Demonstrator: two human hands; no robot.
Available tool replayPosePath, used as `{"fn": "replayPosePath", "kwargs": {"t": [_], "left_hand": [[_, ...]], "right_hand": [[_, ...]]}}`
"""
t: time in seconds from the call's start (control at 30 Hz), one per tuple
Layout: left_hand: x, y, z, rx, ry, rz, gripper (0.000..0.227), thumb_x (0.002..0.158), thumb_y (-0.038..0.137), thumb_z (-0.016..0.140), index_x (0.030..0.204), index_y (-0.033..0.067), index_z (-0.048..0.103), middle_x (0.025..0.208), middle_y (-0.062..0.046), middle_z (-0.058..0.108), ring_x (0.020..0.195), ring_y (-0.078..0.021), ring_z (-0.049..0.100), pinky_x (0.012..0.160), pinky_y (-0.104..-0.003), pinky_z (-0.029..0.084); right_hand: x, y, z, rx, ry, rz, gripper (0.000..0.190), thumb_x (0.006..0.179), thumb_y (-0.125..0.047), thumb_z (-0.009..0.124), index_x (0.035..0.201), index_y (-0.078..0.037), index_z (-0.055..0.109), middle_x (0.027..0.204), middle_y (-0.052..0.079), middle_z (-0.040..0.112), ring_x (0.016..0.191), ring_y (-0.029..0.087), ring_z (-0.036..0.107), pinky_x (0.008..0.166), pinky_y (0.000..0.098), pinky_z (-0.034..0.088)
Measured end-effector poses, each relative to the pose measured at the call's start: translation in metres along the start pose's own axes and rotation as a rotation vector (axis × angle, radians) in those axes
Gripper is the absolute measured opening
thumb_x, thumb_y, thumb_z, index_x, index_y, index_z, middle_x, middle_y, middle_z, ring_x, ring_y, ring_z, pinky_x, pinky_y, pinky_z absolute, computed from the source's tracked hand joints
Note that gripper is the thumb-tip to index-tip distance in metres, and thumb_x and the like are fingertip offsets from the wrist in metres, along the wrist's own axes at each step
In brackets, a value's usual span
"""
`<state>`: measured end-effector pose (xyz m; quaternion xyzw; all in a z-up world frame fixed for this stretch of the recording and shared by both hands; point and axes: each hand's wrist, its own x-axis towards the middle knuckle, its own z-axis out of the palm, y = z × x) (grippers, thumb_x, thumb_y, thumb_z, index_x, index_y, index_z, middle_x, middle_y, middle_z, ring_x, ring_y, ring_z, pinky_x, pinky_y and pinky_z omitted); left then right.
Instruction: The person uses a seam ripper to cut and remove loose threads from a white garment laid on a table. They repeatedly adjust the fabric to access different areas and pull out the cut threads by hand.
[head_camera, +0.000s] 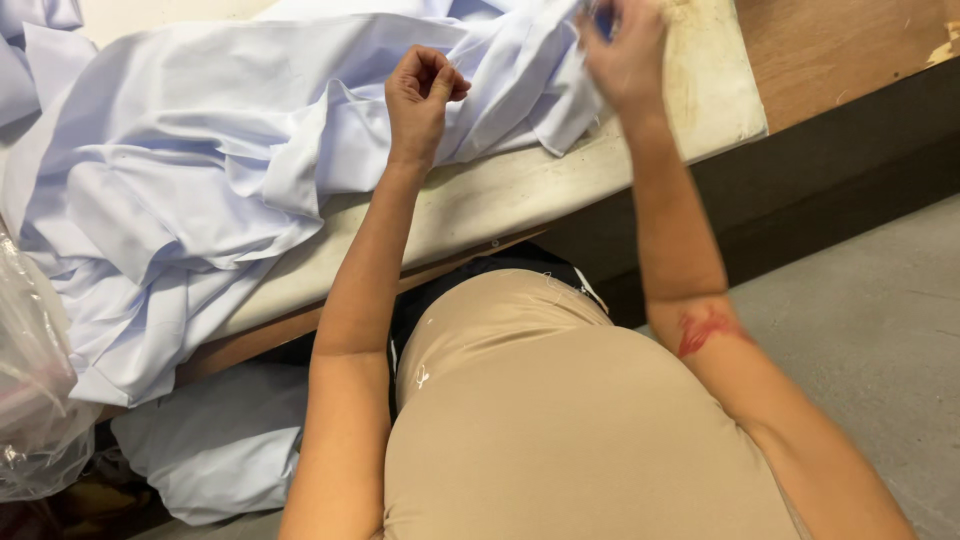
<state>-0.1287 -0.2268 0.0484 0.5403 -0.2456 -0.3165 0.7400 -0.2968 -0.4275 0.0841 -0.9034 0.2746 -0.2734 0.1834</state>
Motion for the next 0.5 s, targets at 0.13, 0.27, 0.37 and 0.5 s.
{"fn": "replayPosePath", "kwargs": {"t": [0.13,0.27,0.37,0.5], "left_hand": [[-0.004,-0.015,-0.007,-0.111,-0.090,0.000,0.008,0.104,0.001,0.063,0.097,0.0044,0.062,0.088,-0.006,0.071,0.085,-0.0128,0.072,0.080,-0.029,0.064],[-0.021,-0.011,0.015,-0.120,-0.207,-0.073,0.007,0.102,0.001,0.064,0.097,0.0048,0.062,0.087,-0.006,0.073,0.083,-0.0130,0.072,0.079,-0.029,0.063],[-0.023,-0.001,0.028,-0.103,-0.211,-0.105,0.008,0.101,0.001,0.064,0.095,0.0045,0.061,0.085,-0.005,0.071,0.080,-0.0123,0.071,0.076,-0.028,0.062],[-0.016,0.019,0.022,-0.117,-0.152,-0.074,0.009,0.102,0.001,0.063,0.095,0.0046,0.060,0.081,-0.005,0.069,0.076,-0.0119,0.069,0.071,-0.027,0.059]], "right_hand": [[-0.068,-0.018,0.044,0.856,0.011,0.686,0.021,0.092,-0.015,0.080,0.085,-0.002,0.066,0.068,0.002,0.066,0.057,0.010,0.061,0.050,0.0271,0.054],[-0.080,-0.036,0.093,1.058,0.359,0.498,0.013,0.091,-0.008,0.079,0.096,-0.004,0.068,0.084,-0.001,0.069,0.072,0.006,0.063,0.057,0.0249,0.053],[-0.061,-0.036,0.102,0.998,0.426,0.481,0.011,0.095,-0.002,0.080,0.098,0.000,0.070,0.082,0.000,0.066,0.068,0.006,0.054,0.057,0.0225,0.043],[-0.054,-0.006,0.035,0.936,0.190,0.520,0.009,0.093,-0.003,0.079,0.100,-0.001,0.074,0.082,0.000,0.071,0.065,0.005,0.061,0.054,0.0220,0.048]]}}
